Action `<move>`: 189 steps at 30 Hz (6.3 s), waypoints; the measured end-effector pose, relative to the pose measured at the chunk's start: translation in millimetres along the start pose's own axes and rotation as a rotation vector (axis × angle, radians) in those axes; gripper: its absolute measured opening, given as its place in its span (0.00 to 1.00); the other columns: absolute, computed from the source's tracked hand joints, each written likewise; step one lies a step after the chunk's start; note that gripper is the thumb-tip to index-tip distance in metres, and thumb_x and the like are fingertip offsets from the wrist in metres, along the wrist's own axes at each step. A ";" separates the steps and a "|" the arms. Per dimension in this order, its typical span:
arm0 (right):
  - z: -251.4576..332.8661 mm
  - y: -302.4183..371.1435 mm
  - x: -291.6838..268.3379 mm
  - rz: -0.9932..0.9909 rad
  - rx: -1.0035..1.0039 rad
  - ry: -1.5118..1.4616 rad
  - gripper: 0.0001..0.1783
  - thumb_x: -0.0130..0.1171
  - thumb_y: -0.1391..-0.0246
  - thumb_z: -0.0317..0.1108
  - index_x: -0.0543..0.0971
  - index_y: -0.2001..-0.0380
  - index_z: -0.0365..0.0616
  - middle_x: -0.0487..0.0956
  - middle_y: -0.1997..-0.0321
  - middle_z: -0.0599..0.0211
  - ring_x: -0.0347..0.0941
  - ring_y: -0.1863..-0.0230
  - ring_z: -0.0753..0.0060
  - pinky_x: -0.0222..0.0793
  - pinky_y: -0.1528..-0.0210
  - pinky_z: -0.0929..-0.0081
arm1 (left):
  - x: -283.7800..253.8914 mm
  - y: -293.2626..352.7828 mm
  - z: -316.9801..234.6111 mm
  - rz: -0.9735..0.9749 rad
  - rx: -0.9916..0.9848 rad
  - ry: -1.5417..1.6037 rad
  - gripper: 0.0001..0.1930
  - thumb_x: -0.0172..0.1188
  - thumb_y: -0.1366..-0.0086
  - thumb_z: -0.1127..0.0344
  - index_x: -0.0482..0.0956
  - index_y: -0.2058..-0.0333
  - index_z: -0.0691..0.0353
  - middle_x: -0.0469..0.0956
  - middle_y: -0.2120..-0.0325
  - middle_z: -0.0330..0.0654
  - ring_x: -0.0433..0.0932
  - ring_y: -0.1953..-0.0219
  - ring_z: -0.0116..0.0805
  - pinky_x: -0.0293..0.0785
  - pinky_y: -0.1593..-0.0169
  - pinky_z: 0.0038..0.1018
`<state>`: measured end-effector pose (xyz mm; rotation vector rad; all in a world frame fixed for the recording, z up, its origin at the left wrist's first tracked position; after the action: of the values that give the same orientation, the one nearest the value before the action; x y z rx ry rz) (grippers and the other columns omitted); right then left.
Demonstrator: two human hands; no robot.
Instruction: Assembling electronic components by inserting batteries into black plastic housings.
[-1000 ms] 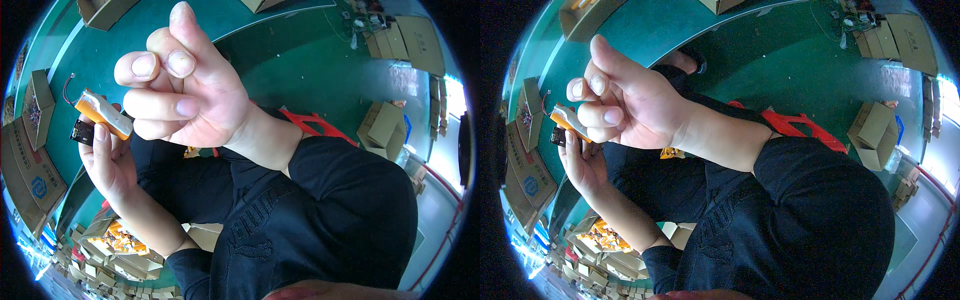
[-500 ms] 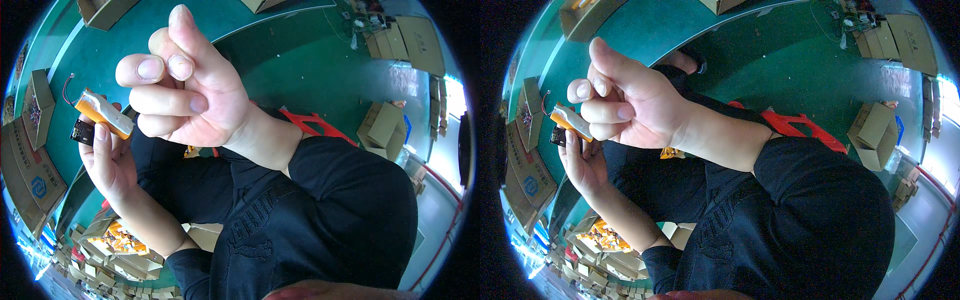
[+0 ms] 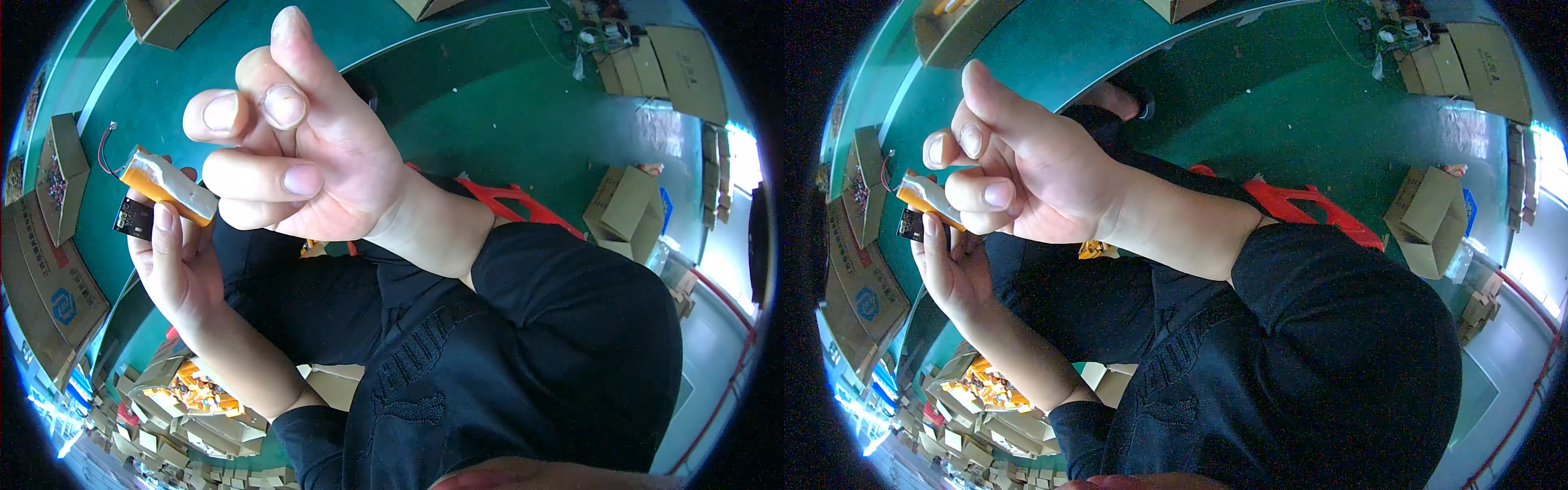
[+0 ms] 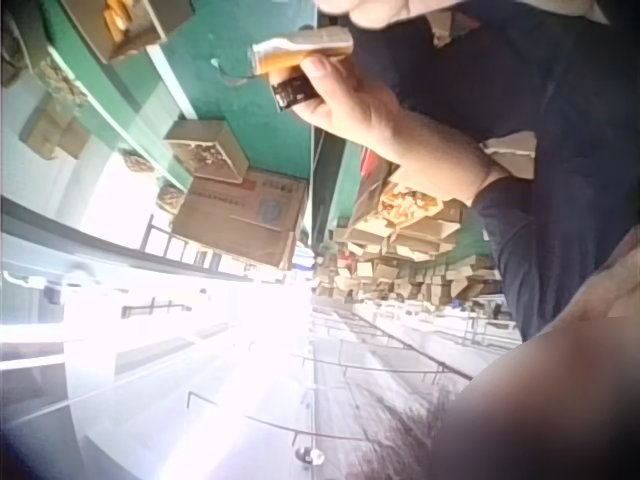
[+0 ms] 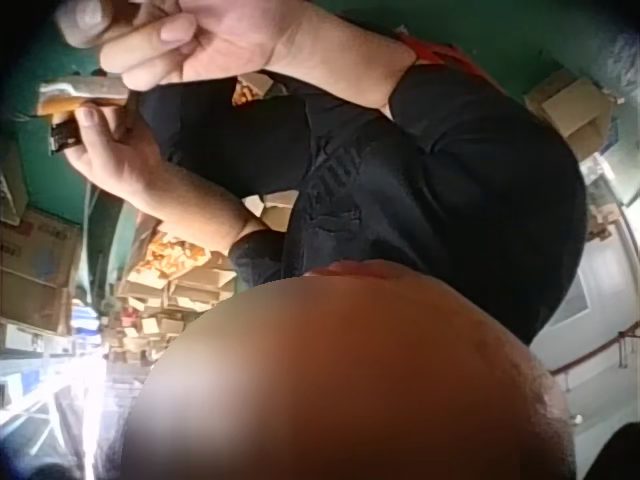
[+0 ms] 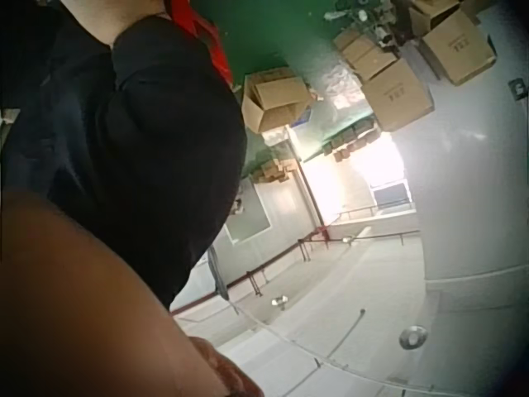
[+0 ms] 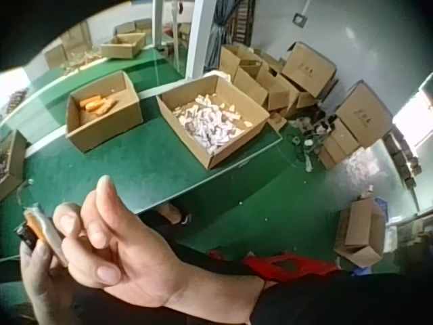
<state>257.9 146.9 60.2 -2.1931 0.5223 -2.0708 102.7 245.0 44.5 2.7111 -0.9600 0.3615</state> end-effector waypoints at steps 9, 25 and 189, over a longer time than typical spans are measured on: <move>0.5 -2.7 -4.4 0.096 0.004 -0.038 0.29 0.50 0.32 0.64 0.75 0.78 0.55 0.75 0.62 0.79 0.57 0.82 0.85 0.48 0.77 0.81 | 2.3 -0.1 0.1 -0.013 0.007 0.011 0.23 0.59 0.28 0.65 0.68 0.38 0.64 0.75 0.46 0.60 0.79 0.45 0.48 0.80 0.44 0.39; 0.6 1.3 -4.1 0.077 0.044 -0.062 0.29 0.47 0.31 0.63 0.76 0.77 0.54 0.77 0.57 0.75 0.63 0.79 0.83 0.50 0.77 0.82 | 3.0 -1.5 -0.9 -0.003 0.020 0.001 0.23 0.60 0.28 0.65 0.68 0.38 0.64 0.76 0.47 0.61 0.80 0.48 0.46 0.81 0.46 0.36; 13.2 4.4 -26.2 -0.217 -0.472 1.038 0.25 0.49 0.26 0.42 0.71 0.80 0.44 0.67 0.79 0.73 0.56 0.78 0.80 0.54 0.74 0.80 | 67.2 7.5 17.7 -0.064 -0.028 0.224 0.16 0.61 0.28 0.64 0.73 0.46 0.65 0.78 0.60 0.46 0.79 0.65 0.29 0.76 0.60 0.20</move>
<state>269.2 148.3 32.8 -1.1329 0.9257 -3.4063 151.2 194.9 49.8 2.5992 -0.8080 0.6189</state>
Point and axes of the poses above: each hand's wrist, its own y-axis away from the middle knuckle, its own x-axis out of the palm, z = x × y, the point moved 4 cm from there along -y, towards the middle knuckle
